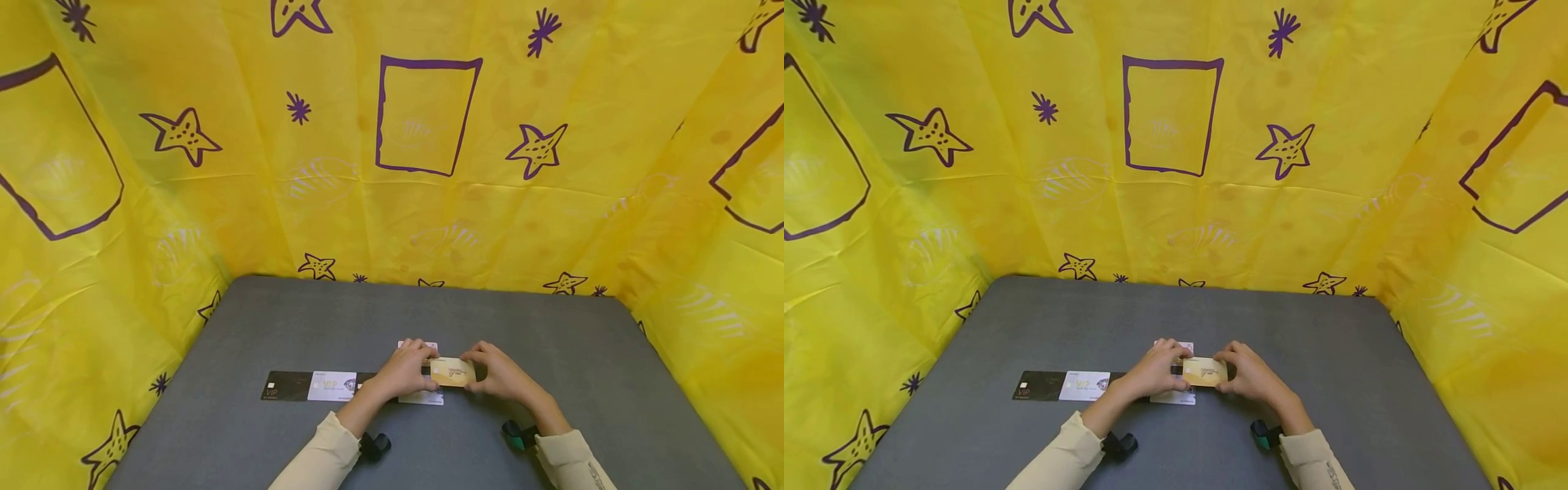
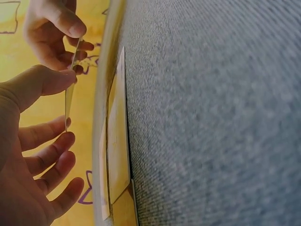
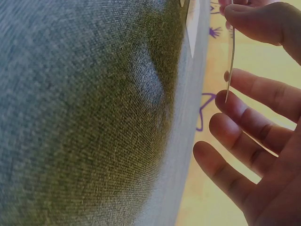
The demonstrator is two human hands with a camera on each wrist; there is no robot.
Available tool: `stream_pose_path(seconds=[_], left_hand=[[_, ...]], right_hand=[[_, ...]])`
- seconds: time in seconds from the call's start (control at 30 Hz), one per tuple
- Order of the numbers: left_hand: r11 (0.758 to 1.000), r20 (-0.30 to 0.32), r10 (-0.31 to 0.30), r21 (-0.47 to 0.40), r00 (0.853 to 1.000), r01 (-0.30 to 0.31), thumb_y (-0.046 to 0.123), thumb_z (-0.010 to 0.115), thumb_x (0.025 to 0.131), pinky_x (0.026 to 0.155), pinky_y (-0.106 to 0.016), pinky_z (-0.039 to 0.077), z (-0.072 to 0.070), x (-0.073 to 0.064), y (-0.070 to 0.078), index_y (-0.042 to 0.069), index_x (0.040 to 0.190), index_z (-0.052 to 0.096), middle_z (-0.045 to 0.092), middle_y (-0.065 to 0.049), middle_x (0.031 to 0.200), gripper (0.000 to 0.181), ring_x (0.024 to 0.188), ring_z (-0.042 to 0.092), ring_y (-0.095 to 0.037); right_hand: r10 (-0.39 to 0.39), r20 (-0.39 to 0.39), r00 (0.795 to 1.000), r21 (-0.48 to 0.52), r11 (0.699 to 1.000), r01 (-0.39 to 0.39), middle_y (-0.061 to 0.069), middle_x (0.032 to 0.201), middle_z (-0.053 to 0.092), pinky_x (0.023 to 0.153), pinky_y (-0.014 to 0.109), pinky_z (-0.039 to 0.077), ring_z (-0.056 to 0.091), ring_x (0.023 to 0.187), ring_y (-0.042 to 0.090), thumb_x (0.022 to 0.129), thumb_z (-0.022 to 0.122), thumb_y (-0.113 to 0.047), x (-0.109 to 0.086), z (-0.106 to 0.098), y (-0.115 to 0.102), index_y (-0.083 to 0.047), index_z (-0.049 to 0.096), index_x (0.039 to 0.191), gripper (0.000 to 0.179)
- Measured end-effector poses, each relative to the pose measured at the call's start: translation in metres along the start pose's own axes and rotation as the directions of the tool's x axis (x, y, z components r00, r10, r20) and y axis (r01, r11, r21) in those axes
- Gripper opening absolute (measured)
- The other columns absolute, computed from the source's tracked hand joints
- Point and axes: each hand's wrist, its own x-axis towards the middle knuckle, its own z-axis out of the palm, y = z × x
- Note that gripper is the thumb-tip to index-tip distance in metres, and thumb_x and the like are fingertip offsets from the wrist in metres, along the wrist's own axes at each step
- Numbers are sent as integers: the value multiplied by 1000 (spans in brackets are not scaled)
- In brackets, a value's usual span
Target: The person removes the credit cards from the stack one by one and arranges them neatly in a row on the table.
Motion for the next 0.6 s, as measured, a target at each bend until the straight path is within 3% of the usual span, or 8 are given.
stream_pose_path(seconds=[0.6], left_hand=[[999,13,-13,32,1000,12,37,80,73,86,-31,42,12,3,10,17,116,68,62,0,111,49,103,51,-17]], right_hand=[[-30,-18,999,-1,1000,30,-2,94,58,76,30,44,51,87,13,68,84,-22,-9,-3,8,-8,71,107,43]])
